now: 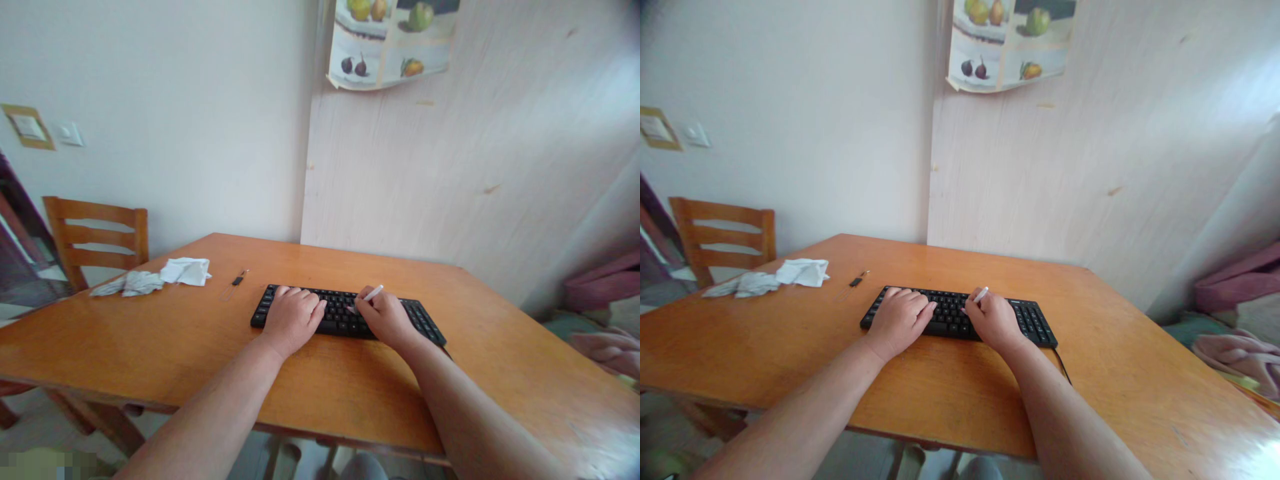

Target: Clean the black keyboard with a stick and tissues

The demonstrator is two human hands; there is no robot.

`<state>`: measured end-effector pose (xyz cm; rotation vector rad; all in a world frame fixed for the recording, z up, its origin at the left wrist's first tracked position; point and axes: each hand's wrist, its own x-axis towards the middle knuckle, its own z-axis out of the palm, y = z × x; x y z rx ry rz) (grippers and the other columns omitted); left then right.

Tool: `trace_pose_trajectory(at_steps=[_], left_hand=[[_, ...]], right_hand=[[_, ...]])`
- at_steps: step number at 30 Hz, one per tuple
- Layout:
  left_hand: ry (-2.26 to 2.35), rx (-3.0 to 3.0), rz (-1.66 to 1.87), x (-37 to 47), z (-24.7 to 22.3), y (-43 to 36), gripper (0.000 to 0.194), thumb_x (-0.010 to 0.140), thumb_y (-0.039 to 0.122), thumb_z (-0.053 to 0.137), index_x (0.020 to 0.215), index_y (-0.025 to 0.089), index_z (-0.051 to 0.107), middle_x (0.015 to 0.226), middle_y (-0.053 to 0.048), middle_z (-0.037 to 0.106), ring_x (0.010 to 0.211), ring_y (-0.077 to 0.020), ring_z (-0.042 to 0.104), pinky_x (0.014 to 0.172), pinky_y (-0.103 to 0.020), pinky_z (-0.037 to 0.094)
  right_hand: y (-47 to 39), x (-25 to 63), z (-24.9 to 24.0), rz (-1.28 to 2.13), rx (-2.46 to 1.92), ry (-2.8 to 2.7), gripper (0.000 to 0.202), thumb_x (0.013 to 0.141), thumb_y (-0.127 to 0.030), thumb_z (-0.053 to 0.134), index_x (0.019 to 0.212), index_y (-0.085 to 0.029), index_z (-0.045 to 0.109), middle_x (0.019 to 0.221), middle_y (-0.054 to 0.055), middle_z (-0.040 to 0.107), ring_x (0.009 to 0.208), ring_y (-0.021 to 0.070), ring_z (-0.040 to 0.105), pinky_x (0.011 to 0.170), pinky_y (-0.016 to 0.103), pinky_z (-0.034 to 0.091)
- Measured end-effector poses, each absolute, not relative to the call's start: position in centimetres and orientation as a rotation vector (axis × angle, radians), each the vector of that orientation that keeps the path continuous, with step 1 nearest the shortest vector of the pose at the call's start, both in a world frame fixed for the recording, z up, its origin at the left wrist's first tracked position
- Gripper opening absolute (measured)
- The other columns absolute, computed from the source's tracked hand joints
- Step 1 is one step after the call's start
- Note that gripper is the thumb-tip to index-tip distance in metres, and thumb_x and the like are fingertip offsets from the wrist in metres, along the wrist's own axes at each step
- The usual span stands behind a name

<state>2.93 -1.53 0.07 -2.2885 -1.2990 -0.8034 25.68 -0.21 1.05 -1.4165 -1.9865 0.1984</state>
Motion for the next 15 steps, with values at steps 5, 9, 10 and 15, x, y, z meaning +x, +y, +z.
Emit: trace_pose_trajectory(at_steps=[5, 9, 10, 15], left_hand=[[-1.296, -2.289, -0.815, 2.93, 0.05, -1.47, 0.037, 0.1, 0.033, 0.042, 0.07, 0.02, 0.059, 0.075, -0.005, 0.069, 0.077, -0.0207, 0.061, 0.076, -0.039, 0.032], [-1.312, -2.294, -0.824, 2.99, 0.04, -1.5, 0.037, 0.1, 0.033, 0.042, 0.071, 0.02, 0.06, 0.076, -0.005, 0.07, 0.077, -0.0211, 0.061, 0.076, -0.039, 0.032], [-1.32, -2.291, -0.823, 3.03, 0.04, -1.52, 0.037, 0.101, 0.034, 0.041, 0.072, 0.02, 0.06, 0.077, -0.005, 0.07, 0.077, -0.0211, 0.061, 0.076, -0.039, 0.033], [-1.357, -2.272, -0.818, 3.21, -0.01, -1.56, 0.038, 0.101, 0.035, 0.039, 0.074, 0.02, 0.062, 0.079, -0.005, 0.07, 0.08, -0.0213, 0.061, 0.077, -0.038, 0.033]], right_hand=[[-0.56, 25.69, 1.43, 0.205, -1.423, -2.013, 0.02, 0.088, -0.026, 0.048, 0.07, -0.022, 0.056, 0.067, 0.0, 0.065, 0.065, 0.0162, 0.06, 0.061, 0.025, 0.037], [-0.82, 25.85, 1.65, 0.239, -1.417, -2.003, 0.022, 0.088, -0.027, 0.048, 0.069, -0.022, 0.056, 0.067, 0.0, 0.067, 0.065, 0.0163, 0.06, 0.061, 0.025, 0.037], [-0.86, 25.93, 1.66, 0.25, -1.413, -1.99, 0.023, 0.089, -0.028, 0.047, 0.069, -0.022, 0.057, 0.067, 0.0, 0.067, 0.064, 0.0164, 0.06, 0.061, 0.026, 0.037], [-0.68, 26.4, 1.28, 0.278, -1.399, -1.956, 0.029, 0.092, -0.037, 0.047, 0.072, -0.023, 0.063, 0.072, 0.0, 0.07, 0.068, 0.017, 0.062, 0.062, 0.027, 0.038]])
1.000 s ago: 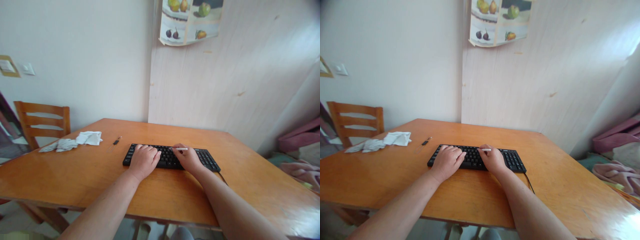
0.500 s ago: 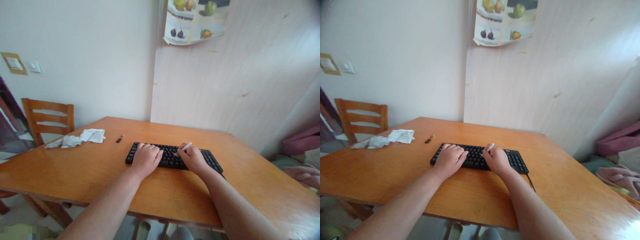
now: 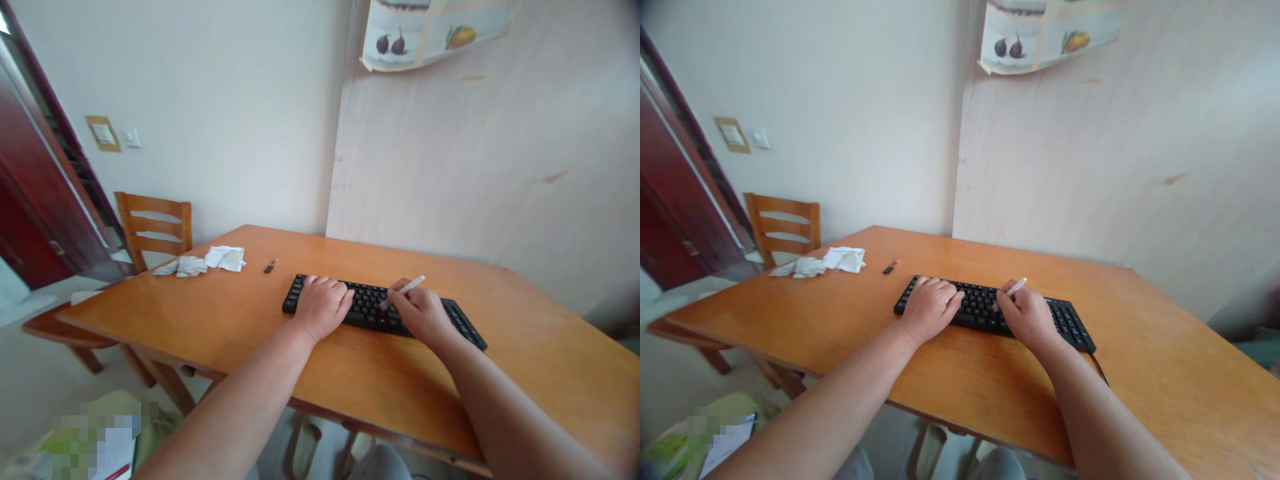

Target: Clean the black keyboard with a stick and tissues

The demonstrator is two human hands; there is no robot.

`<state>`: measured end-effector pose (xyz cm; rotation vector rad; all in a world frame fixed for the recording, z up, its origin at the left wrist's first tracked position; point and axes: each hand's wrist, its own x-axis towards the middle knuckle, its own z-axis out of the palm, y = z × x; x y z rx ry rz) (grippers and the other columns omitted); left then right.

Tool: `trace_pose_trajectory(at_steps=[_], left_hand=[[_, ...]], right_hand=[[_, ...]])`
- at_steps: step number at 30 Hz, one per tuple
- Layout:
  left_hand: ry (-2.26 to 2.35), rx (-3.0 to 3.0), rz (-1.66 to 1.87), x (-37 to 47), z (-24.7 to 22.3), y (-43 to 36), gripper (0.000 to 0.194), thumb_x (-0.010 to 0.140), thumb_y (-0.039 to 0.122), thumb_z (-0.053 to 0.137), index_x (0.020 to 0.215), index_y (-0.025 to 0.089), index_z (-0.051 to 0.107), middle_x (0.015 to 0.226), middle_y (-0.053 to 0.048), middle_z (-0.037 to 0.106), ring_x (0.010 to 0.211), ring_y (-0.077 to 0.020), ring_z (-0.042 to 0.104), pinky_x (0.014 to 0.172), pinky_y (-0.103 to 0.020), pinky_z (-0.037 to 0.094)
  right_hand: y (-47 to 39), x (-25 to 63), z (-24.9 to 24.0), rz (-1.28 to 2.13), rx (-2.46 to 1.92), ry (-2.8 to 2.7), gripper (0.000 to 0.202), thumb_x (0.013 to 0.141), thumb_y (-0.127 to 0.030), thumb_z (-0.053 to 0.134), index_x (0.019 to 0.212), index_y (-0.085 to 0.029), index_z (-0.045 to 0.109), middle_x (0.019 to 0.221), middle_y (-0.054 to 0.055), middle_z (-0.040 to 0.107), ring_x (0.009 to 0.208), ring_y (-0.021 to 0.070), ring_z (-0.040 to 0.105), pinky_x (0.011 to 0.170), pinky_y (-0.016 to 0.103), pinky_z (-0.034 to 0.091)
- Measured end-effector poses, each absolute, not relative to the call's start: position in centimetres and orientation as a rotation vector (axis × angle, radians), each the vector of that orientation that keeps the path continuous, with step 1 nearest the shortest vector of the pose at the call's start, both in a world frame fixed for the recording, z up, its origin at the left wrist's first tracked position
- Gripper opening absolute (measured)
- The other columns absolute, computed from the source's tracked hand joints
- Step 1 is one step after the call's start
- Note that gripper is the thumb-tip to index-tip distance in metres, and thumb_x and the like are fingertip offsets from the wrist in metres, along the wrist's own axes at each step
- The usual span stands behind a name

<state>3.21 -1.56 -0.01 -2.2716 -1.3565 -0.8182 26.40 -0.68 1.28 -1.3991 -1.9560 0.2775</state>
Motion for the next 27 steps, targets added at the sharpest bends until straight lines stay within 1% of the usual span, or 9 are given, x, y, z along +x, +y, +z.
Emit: trace_pose_trajectory(at_steps=[4, 7, 10, 13, 16, 21, 25, 27], left_hand=[[-1.39, -2.251, -0.817, 3.1, -0.1, -1.5, 0.038, 0.101, 0.037, 0.038, 0.077, 0.02, 0.062, 0.082, -0.006, 0.07, 0.081, -0.0218, 0.06, 0.076, -0.038, 0.034], [-1.41, -2.249, -0.827, 3.1, -0.1, -1.4, 0.038, 0.101, 0.037, 0.038, 0.078, 0.02, 0.063, 0.082, -0.006, 0.069, 0.082, -0.022, 0.06, 0.076, -0.038, 0.034], [-1.431, -2.242, -0.831, 3.1, -0.1, -1.3, 0.039, 0.101, 0.038, 0.038, 0.078, 0.02, 0.064, 0.083, -0.007, 0.069, 0.084, -0.0223, 0.06, 0.077, -0.038, 0.034], [-1.439, -2.241, -0.836, 3.1, -0.3, -1.2, 0.04, 0.101, 0.039, 0.037, 0.079, 0.02, 0.065, 0.084, -0.007, 0.07, 0.085, -0.0226, 0.06, 0.077, -0.038, 0.035], [-1.428, -2.242, -0.836, 3.2, -0.4, -1.1, 0.04, 0.101, 0.039, 0.037, 0.08, 0.02, 0.065, 0.085, -0.007, 0.07, 0.085, -0.0229, 0.06, 0.077, -0.039, 0.035], [-1.417, -2.226, -0.828, 3.2, -0.5, -1.0, 0.04, 0.101, 0.039, 0.036, 0.081, 0.02, 0.066, 0.086, -0.007, 0.071, 0.085, -0.0228, 0.06, 0.077, -0.039, 0.035], [-1.428, -2.222, -0.827, 3.3, -0.6, -0.9, 0.041, 0.101, 0.039, 0.036, 0.082, 0.02, 0.066, 0.086, -0.007, 0.071, 0.085, -0.0228, 0.061, 0.078, -0.039, 0.035], [-1.435, -2.225, -0.83, 3.3, -0.6, -0.8, 0.041, 0.101, 0.039, 0.037, 0.082, 0.019, 0.066, 0.086, -0.007, 0.071, 0.086, -0.023, 0.061, 0.078, -0.04, 0.035]], right_hand=[[-0.5, 26.6, 1.0, 0.263, -1.428, -1.985, 0.026, 0.091, -0.038, 0.048, 0.075, -0.023, 0.062, 0.071, 0.0, 0.068, 0.069, 0.0178, 0.062, 0.062, 0.028, 0.038], [-0.6, 26.7, 1.2, 0.262, -1.455, -2.008, 0.027, 0.091, -0.038, 0.048, 0.072, -0.023, 0.06, 0.067, 0.0, 0.066, 0.066, 0.0178, 0.06, 0.061, 0.028, 0.037], [-0.8, 26.9, 1.6, 0.289, -1.473, -1.996, 0.029, 0.09, -0.038, 0.048, 0.07, -0.022, 0.062, 0.067, 0.001, 0.067, 0.063, 0.0176, 0.059, 0.06, 0.028, 0.037], [-0.7, 27.1, 1.6, 0.282, -1.491, -1.959, 0.032, 0.091, -0.04, 0.047, 0.072, -0.022, 0.065, 0.071, 0.002, 0.07, 0.065, 0.0183, 0.06, 0.06, 0.029, 0.038], [-0.4, 27.3, 1.3, 0.284, -1.463, -1.973, 0.031, 0.09, -0.041, 0.048, 0.073, -0.022, 0.066, 0.075, 0.003, 0.071, 0.071, 0.0196, 0.063, 0.063, 0.029, 0.04], [-0.2, 27.4, 1.2, 0.28, -1.415, -2.012, 0.03, 0.089, -0.039, 0.049, 0.07, -0.022, 0.063, 0.067, 0.002, 0.067, 0.067, 0.0193, 0.061, 0.064, 0.03, 0.041], [-0.2, 27.5, 1.3, 0.281, -1.438, -1.994, 0.035, 0.091, -0.043, 0.047, 0.073, -0.021, 0.068, 0.075, 0.005, 0.071, 0.07, 0.0205, 0.062, 0.064, 0.031, 0.042], [-0.2, 27.5, 1.4, 0.254, -1.455, -2.007, 0.035, 0.091, -0.044, 0.046, 0.075, -0.021, 0.068, 0.075, 0.005, 0.071, 0.07, 0.021, 0.063, 0.064, 0.031, 0.042]])
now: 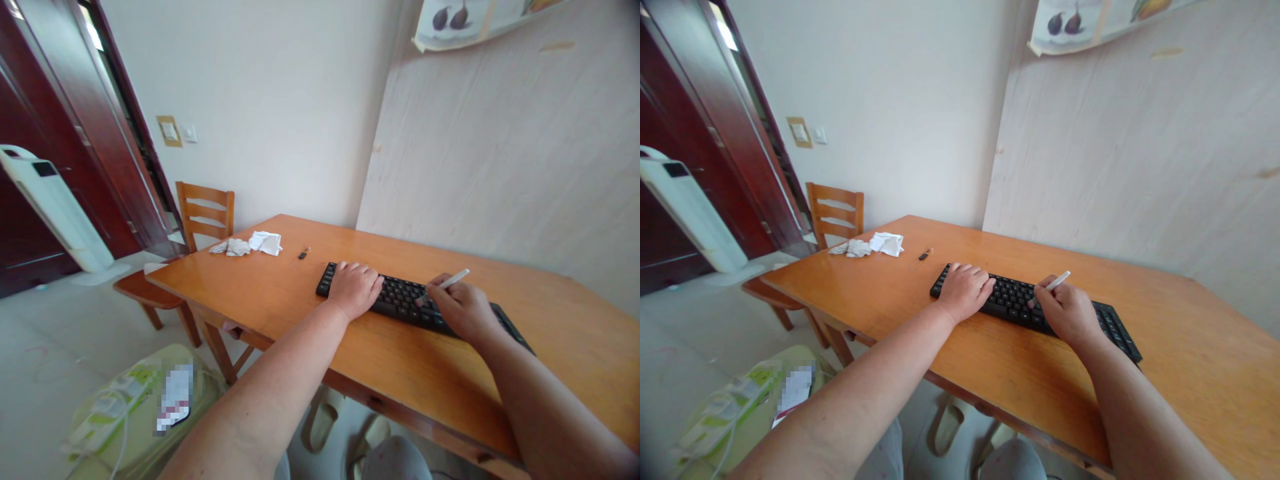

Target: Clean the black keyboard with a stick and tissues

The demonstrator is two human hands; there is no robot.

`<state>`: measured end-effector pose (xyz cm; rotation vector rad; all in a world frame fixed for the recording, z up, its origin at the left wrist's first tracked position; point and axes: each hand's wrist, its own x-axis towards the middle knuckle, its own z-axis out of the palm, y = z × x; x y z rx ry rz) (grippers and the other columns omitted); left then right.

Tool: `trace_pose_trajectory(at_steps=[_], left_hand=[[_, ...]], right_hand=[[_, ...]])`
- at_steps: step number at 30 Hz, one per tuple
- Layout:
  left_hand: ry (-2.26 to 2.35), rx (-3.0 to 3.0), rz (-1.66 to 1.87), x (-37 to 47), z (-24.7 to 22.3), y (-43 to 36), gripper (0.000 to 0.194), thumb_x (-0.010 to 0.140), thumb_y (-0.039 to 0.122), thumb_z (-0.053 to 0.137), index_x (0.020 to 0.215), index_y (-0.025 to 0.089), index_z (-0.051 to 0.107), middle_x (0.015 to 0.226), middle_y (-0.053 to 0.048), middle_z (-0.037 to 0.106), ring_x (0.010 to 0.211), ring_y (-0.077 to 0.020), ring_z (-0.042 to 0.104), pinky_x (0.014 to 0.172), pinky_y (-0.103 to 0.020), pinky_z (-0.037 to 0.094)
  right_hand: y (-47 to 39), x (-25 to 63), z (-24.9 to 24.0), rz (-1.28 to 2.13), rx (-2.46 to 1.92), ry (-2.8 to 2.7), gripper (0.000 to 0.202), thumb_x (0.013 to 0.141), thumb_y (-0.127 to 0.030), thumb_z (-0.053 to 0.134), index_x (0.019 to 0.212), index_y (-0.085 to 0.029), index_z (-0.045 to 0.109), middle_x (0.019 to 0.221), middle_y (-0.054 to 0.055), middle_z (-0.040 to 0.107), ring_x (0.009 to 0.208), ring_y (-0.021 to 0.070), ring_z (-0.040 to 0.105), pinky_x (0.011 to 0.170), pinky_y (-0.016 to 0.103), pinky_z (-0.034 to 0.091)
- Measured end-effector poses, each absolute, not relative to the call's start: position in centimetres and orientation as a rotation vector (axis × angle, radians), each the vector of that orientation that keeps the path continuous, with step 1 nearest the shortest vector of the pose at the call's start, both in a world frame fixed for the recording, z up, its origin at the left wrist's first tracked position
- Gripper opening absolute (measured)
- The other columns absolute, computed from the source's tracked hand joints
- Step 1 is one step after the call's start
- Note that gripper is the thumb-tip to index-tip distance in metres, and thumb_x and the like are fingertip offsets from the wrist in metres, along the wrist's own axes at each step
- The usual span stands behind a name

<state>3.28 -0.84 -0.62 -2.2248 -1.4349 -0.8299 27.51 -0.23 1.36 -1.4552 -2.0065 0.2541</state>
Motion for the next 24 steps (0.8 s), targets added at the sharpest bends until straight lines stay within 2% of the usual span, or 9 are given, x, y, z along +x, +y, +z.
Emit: trace_pose_trajectory(at_steps=[5, 13, 17, 24], left_hand=[[-1.432, -2.23, -0.832, 3.3, -0.6, -0.9, 0.04, 0.101, 0.039, 0.037, 0.082, 0.02, 0.066, 0.088, -0.007, 0.071, 0.088, -0.0234, 0.061, 0.079, -0.04, 0.034], [-1.414, -2.197, -0.852, 2.9, 0.4, -1.1, 0.038, 0.101, 0.038, 0.038, 0.08, 0.02, 0.065, 0.086, -0.008, 0.07, 0.085, -0.0225, 0.06, 0.081, -0.041, 0.032], [-1.405, -2.128, -0.898, 2.4, 1.8, -0.8, 0.039, 0.101, 0.037, 0.037, 0.077, 0.021, 0.064, 0.083, -0.006, 0.069, 0.083, -0.0215, 0.06, 0.081, -0.04, 0.031], [-1.463, -1.998, -1.118, 1.7, 5.5, 1.5, 0.04, 0.1, 0.039, 0.038, 0.07, 0.021, 0.056, 0.075, -0.003, 0.067, 0.076, -0.0187, 0.058, 0.073, -0.035, 0.029]], right_hand=[[-0.6, 27.2, 1.5, 0.255, -1.415, -2.052, 0.03, 0.089, -0.04, 0.048, 0.071, -0.021, 0.063, 0.066, 0.003, 0.067, 0.067, 0.0197, 0.061, 0.063, 0.029, 0.041], [-0.6, 26.7, 1.7, 0.392, -1.312, -2.055, 0.029, 0.089, -0.039, 0.047, 0.07, -0.022, 0.061, 0.068, 0.003, 0.07, 0.064, 0.0189, 0.062, 0.061, 0.029, 0.042], [-0.5, 26.6, 1.7, 0.464, -1.246, -1.994, 0.026, 0.09, -0.036, 0.047, 0.073, -0.021, 0.06, 0.071, 0.003, 0.073, 0.065, 0.0178, 0.062, 0.062, 0.027, 0.043], [-0.9, 26.1, 1.6, 0.358, -1.26, -1.974, 0.028, 0.092, -0.037, 0.046, 0.078, -0.021, 0.063, 0.07, 0.002, 0.071, 0.062, 0.016, 0.059, 0.06, 0.026, 0.041]])
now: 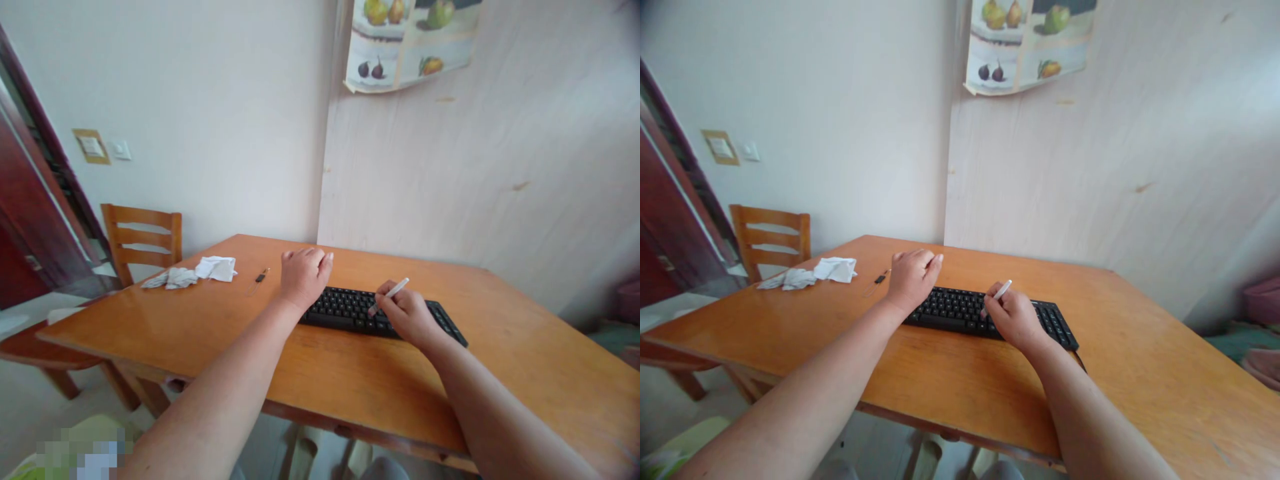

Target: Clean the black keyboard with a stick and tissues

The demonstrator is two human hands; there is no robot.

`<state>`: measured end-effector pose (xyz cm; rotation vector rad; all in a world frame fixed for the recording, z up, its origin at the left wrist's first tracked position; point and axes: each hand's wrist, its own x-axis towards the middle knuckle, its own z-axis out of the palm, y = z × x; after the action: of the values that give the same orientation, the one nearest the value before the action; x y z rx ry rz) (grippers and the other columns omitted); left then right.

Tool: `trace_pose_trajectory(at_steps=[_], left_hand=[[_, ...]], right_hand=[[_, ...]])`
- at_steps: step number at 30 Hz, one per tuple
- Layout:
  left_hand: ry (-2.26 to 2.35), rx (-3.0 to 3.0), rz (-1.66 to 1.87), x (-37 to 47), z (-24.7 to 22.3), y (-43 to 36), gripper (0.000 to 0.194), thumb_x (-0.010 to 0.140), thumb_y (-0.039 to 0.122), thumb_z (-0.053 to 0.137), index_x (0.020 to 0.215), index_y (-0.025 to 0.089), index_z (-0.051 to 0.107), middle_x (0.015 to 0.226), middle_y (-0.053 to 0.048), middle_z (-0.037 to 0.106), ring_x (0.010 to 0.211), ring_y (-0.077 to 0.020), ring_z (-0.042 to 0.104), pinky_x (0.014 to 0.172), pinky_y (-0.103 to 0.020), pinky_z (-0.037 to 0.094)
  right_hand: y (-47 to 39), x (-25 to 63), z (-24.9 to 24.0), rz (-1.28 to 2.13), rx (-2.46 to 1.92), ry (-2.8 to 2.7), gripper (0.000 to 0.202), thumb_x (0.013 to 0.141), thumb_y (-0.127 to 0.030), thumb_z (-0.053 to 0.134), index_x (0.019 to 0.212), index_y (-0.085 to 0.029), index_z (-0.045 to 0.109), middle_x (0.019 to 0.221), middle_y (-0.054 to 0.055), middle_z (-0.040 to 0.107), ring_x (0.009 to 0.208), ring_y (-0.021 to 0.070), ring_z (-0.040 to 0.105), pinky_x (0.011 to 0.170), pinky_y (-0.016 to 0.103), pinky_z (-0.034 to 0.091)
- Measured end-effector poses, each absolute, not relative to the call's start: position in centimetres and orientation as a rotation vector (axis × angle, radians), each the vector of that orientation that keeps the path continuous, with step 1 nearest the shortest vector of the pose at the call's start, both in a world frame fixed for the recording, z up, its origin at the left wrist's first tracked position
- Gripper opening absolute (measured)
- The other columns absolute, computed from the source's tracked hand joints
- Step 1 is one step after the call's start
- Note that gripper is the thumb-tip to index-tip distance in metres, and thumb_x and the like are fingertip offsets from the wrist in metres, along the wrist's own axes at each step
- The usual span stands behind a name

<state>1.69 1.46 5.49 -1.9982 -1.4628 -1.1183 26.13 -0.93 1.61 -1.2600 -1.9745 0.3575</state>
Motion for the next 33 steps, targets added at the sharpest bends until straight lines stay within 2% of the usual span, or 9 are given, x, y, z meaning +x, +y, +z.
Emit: trace_pose_trajectory(at_steps=[5, 10, 15, 19, 23, 28, 33], left_hand=[[-1.618, -1.841, -1.354, 1.2, 4.8, 3.9, 0.042, 0.101, 0.039, 0.035, 0.066, 0.021, 0.05, 0.068, -0.003, 0.063, 0.065, -0.0161, 0.052, 0.065, -0.031, 0.028], [-1.643, -1.889, -1.292, 0.3, 2.1, 5.3, 0.04, 0.098, 0.038, 0.04, 0.062, 0.022, 0.046, 0.067, -0.003, 0.061, 0.066, -0.0171, 0.051, 0.067, -0.031, 0.028], [-1.64, -1.925, -1.24, -0.4, 1.9, 5.7, 0.04, 0.098, 0.037, 0.04, 0.061, 0.022, 0.046, 0.067, -0.004, 0.061, 0.068, -0.0185, 0.051, 0.068, -0.032, 0.028], [-1.625, -1.949, -1.237, -0.4, 2.2, 5.6, 0.04, 0.098, 0.037, 0.04, 0.061, 0.022, 0.045, 0.067, -0.004, 0.061, 0.068, -0.0186, 0.051, 0.069, -0.032, 0.029], [-1.581, -1.972, -1.255, -0.1, 2.0, 5.7, 0.04, 0.098, 0.037, 0.04, 0.062, 0.022, 0.046, 0.065, -0.003, 0.06, 0.068, -0.0182, 0.051, 0.069, -0.032, 0.029], [-1.589, -1.977, -1.28, 0.0, 2.0, 5.7, 0.04, 0.098, 0.037, 0.041, 0.061, 0.022, 0.046, 0.065, -0.002, 0.059, 0.067, -0.0179, 0.051, 0.068, -0.032, 0.029], [-1.594, -1.983, -1.295, 0.2, 2.1, 5.6, 0.041, 0.098, 0.037, 0.042, 0.06, 0.022, 0.045, 0.065, -0.002, 0.058, 0.066, -0.0178, 0.05, 0.068, -0.033, 0.029]], right_hand=[[-1.1, 26.1, 1.7, 0.247, -1.339, -2.024, 0.025, 0.092, -0.037, 0.047, 0.079, -0.022, 0.062, 0.072, 0.002, 0.07, 0.065, 0.0165, 0.061, 0.062, 0.026, 0.04], [-1.5, 26.1, 2.0, 0.187, -1.407, -2.11, 0.024, 0.093, -0.032, 0.044, 0.074, -0.023, 0.057, 0.069, 0.001, 0.066, 0.066, 0.0164, 0.06, 0.063, 0.026, 0.039], [-2.3, 25.7, 2.7, 0.204, -1.402, -2.136, 0.022, 0.089, -0.026, 0.045, 0.069, -0.022, 0.054, 0.066, 0.0, 0.063, 0.063, 0.0155, 0.058, 0.061, 0.026, 0.037], [-2.9, 25.5, 3.0, 0.365, -1.361, -2.133, 0.024, 0.089, -0.025, 0.046, 0.066, -0.022, 0.053, 0.064, 0.0, 0.064, 0.061, 0.0148, 0.056, 0.06, 0.026, 0.038], [-3.0, 25.4, 2.9, 0.631, -1.303, -1.942, 0.027, 0.094, -0.032, 0.045, 0.071, -0.022, 0.054, 0.064, 0.001, 0.067, 0.059, 0.0152, 0.058, 0.057, 0.025, 0.041], [-2.6, 25.1, 2.1, 0.381, -1.308, -1.883, 0.033, 0.096, -0.041, 0.047, 0.075, -0.021, 0.063, 0.072, 0.003, 0.068, 0.065, 0.0163, 0.058, 0.061, 0.027, 0.041], [-2.8, 24.5, 1.5, 0.227, -1.317, -2.013, 0.028, 0.096, -0.037, 0.048, 0.075, -0.023, 0.058, 0.069, 0.001, 0.061, 0.063, 0.0155, 0.055, 0.062, 0.028, 0.039]])
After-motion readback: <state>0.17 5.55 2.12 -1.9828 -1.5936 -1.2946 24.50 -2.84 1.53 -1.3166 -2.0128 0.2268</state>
